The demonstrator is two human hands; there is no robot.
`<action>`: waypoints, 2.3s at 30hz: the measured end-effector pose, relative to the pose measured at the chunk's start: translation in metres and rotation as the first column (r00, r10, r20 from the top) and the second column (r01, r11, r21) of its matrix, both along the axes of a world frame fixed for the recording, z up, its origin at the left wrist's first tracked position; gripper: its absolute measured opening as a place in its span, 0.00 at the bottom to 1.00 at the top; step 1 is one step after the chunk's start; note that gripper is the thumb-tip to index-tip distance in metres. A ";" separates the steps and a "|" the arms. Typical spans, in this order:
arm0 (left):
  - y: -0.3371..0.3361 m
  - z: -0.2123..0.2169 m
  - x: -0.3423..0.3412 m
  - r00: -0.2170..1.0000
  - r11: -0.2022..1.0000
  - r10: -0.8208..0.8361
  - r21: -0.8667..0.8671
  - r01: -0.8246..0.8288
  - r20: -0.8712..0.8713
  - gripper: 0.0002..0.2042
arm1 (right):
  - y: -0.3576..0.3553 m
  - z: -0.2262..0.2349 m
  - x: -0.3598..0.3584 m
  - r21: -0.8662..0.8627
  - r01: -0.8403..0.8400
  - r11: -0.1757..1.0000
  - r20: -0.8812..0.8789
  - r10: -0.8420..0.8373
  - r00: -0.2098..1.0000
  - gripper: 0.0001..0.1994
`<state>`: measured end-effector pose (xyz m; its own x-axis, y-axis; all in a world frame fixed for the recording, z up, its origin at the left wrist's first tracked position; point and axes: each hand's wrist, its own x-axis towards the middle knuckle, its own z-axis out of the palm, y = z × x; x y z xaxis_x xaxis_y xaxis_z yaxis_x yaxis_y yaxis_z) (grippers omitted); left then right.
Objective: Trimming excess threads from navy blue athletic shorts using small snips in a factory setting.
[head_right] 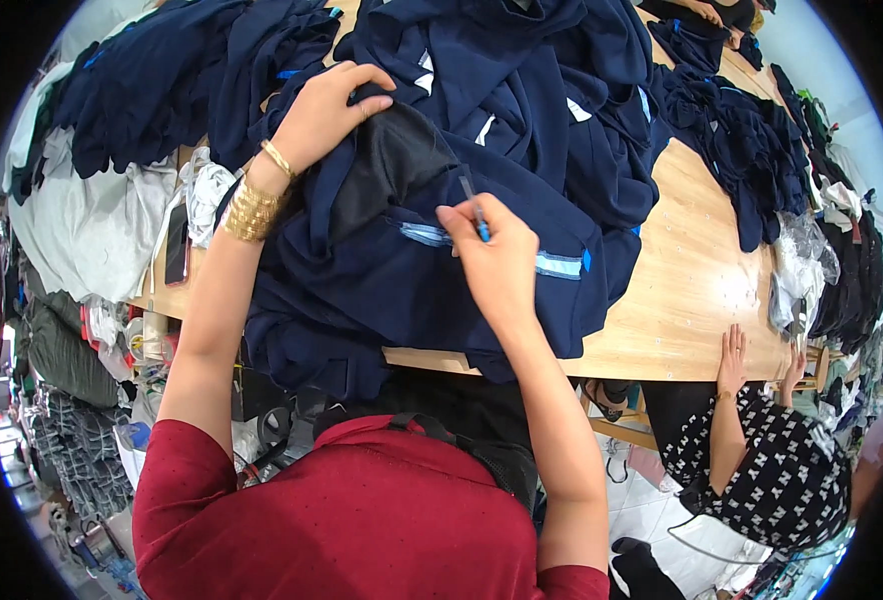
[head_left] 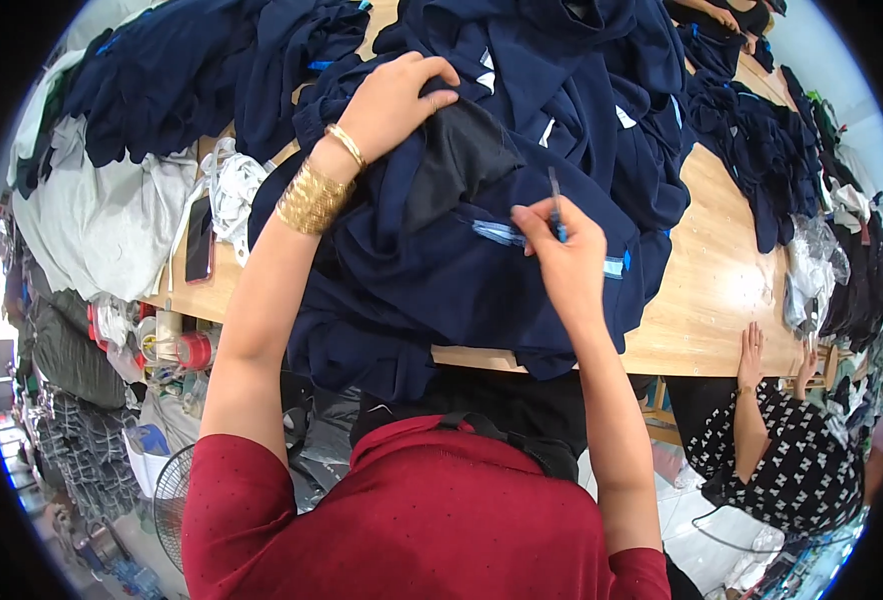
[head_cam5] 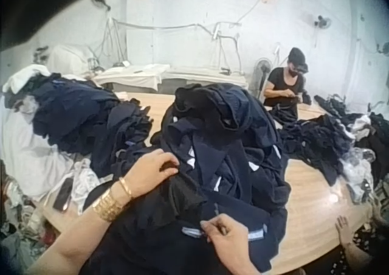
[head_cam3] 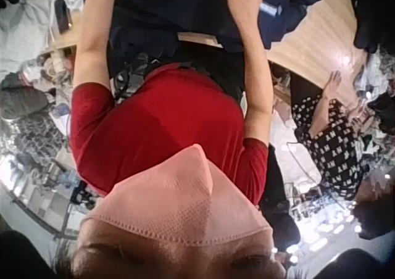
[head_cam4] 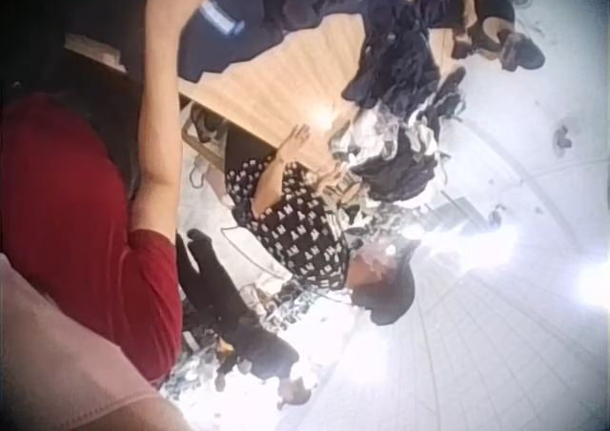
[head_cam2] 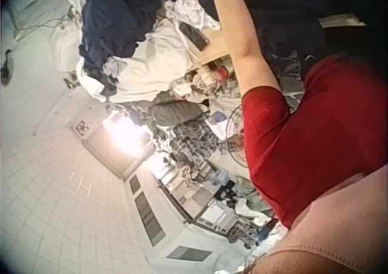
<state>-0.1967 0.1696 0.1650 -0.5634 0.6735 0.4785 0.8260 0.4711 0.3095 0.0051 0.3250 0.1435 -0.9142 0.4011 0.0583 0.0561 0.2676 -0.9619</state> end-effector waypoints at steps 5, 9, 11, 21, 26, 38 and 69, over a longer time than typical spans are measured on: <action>0.013 0.024 0.112 0.991 0.860 -0.133 0.499 0.102 0.027 0.10 | 0.020 0.001 0.012 -0.115 0.070 0.991 0.051 -0.065 0.997 0.08; 0.005 -0.011 0.153 0.863 0.888 -0.260 0.459 0.037 0.433 0.09 | 0.016 0.001 0.024 -0.279 0.048 0.959 0.009 -0.048 0.999 0.07; -0.005 -0.021 0.142 0.886 0.899 -0.176 0.437 -0.034 0.430 0.09 | 0.016 -0.001 0.032 -0.280 0.066 0.958 0.028 -0.061 0.998 0.07; 0.002 -0.009 0.124 0.921 0.926 -0.373 0.099 0.363 0.113 0.10 | 0.012 -0.008 0.045 -0.383 0.088 0.920 0.054 -0.072 0.996 0.07; 0.001 -0.015 0.111 0.905 0.912 -0.407 0.014 0.409 0.125 0.08 | 0.017 -0.016 0.047 -0.520 0.092 0.849 0.029 -0.090 0.996 0.06; -0.005 -0.004 0.108 0.772 0.943 -0.330 0.228 0.243 0.544 0.04 | -0.002 -0.001 0.041 0.143 0.199 0.970 -0.113 -0.184 0.976 0.05; 0.001 -0.004 0.105 0.654 0.879 -0.477 0.305 0.367 0.587 0.09 | -0.005 0.025 0.015 -0.170 -0.031 0.985 -0.112 0.012 0.994 0.05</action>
